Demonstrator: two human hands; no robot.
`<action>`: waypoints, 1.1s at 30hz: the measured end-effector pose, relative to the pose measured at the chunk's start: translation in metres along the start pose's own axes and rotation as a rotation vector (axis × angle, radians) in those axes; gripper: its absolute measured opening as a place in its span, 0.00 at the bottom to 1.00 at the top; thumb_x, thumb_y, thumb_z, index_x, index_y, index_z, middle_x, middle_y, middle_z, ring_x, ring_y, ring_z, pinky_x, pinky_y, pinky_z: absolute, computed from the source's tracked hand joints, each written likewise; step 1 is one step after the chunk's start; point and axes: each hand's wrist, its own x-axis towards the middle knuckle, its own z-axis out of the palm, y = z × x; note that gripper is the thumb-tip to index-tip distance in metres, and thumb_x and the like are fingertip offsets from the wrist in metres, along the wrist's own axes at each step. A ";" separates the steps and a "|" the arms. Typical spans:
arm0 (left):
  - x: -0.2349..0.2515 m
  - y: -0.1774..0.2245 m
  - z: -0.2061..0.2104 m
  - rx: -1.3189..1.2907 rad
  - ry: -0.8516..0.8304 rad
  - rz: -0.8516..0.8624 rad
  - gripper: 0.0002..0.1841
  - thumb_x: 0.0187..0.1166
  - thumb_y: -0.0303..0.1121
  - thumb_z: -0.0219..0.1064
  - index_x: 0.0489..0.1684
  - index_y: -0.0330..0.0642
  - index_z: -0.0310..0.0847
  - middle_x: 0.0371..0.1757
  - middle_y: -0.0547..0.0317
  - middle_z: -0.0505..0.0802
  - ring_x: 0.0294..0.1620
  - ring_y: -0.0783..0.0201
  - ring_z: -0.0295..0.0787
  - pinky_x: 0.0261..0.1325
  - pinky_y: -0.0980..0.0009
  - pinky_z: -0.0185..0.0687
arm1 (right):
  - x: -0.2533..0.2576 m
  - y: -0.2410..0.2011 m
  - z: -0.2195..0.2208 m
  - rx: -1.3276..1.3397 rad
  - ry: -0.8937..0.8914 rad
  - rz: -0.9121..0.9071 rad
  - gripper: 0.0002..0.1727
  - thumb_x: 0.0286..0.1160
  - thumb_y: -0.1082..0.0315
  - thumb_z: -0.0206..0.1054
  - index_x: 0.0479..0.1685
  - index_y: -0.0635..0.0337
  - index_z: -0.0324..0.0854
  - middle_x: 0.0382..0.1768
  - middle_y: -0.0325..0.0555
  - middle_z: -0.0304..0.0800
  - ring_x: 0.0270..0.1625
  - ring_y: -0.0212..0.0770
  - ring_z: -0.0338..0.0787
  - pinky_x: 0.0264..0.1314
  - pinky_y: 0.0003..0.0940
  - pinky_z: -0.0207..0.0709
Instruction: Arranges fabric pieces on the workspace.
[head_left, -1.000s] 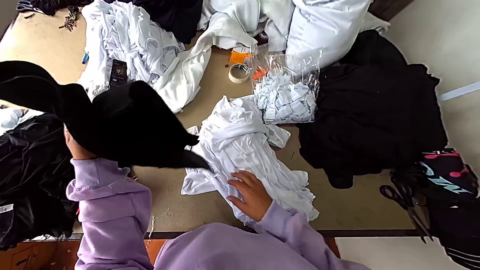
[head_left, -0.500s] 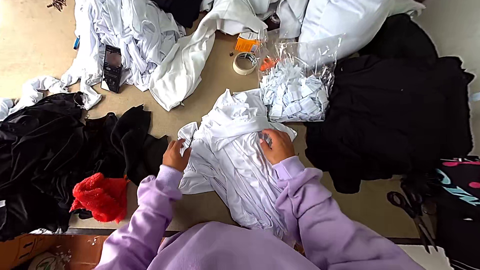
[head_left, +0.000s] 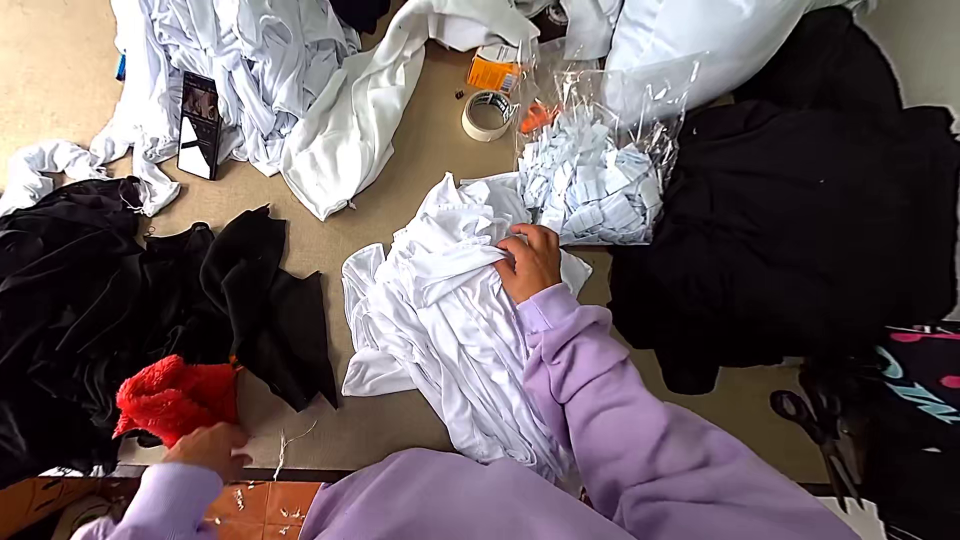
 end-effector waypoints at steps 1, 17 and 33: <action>-0.009 -0.003 0.007 -0.015 0.038 0.047 0.23 0.83 0.40 0.71 0.71 0.35 0.83 0.62 0.31 0.91 0.68 0.32 0.86 0.75 0.33 0.71 | 0.001 -0.003 -0.004 -0.001 0.045 -0.047 0.13 0.74 0.66 0.69 0.49 0.66 0.90 0.68 0.67 0.84 0.81 0.75 0.69 0.77 0.75 0.59; -0.026 0.113 -0.070 -0.761 0.505 1.304 0.10 0.77 0.31 0.57 0.39 0.53 0.87 0.29 0.75 0.89 0.24 0.83 0.81 0.27 0.85 0.79 | -0.178 -0.005 -0.126 0.071 -0.303 -0.216 0.11 0.65 0.68 0.67 0.42 0.63 0.90 0.27 0.50 0.91 0.29 0.52 0.93 0.33 0.58 0.85; -0.017 0.237 0.078 0.039 -0.174 1.091 0.34 0.92 0.53 0.51 0.95 0.48 0.55 0.91 0.35 0.65 0.93 0.35 0.56 0.89 0.33 0.48 | 0.000 -0.086 -0.070 -0.175 -0.194 -0.174 0.41 0.70 0.77 0.71 0.89 0.53 0.66 0.93 0.59 0.53 0.94 0.73 0.42 0.81 0.87 0.38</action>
